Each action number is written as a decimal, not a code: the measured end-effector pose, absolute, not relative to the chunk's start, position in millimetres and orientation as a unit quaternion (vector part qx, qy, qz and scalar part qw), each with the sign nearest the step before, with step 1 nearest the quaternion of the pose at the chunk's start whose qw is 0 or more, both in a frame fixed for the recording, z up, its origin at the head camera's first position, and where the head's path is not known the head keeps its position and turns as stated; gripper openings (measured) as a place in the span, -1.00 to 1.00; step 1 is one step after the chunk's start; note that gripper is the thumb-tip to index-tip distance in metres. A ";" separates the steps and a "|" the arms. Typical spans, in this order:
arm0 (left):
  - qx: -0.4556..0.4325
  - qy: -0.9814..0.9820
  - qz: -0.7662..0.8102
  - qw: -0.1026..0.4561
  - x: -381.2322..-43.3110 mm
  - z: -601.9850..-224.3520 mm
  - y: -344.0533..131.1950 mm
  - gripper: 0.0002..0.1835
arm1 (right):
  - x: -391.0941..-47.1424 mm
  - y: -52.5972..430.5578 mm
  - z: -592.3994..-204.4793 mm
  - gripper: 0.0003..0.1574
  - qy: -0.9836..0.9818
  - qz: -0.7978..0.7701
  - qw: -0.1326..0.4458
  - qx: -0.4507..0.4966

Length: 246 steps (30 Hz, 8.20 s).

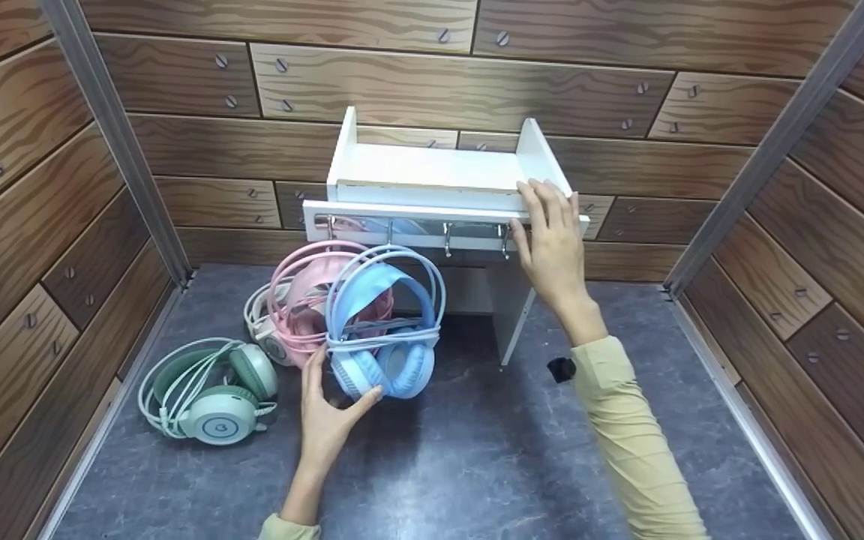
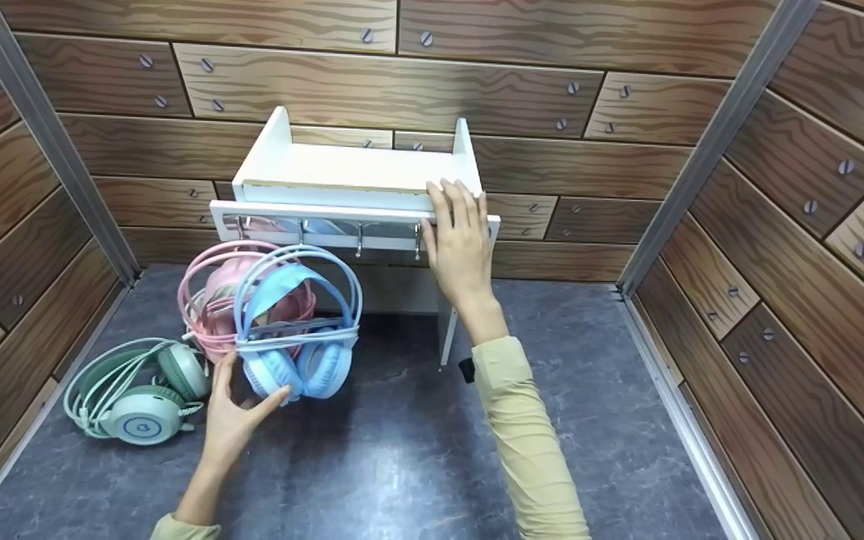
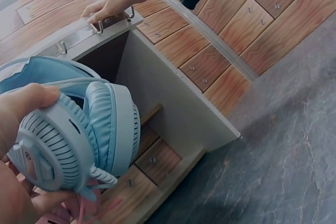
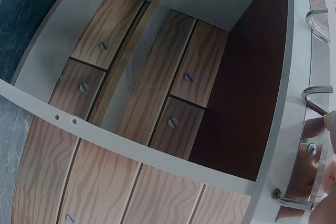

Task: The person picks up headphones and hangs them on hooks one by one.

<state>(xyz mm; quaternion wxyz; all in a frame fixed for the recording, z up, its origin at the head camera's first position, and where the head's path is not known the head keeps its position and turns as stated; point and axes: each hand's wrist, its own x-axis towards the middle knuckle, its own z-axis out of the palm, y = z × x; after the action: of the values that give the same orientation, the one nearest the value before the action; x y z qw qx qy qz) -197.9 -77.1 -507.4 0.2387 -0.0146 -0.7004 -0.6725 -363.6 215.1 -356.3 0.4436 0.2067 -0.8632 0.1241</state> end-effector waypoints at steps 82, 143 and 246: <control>0.428 -0.563 -0.666 0.236 -187.3 -577.5 -219.3 -0.05 | -365.2 215.3 -356.3 -0.41 -0.861 0.130 0.443 0.211; 0.344 -0.451 -0.791 0.229 -186.7 -644.0 -258.3 -0.04 | -365.3 215.2 -357.9 -0.41 -0.859 0.134 0.446 0.212; -0.078 -0.530 -0.815 0.220 -95.9 -502.6 -154.9 -0.08 | -364.3 214.5 -357.1 -0.41 -0.856 0.137 0.452 0.210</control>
<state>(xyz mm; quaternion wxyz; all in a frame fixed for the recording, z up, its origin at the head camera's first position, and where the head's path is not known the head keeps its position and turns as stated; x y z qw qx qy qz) -95.9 -154.9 -502.6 0.2203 -0.0779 -0.5300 -0.8152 -364.3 214.5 -357.1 0.4516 0.2098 -0.8563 0.1368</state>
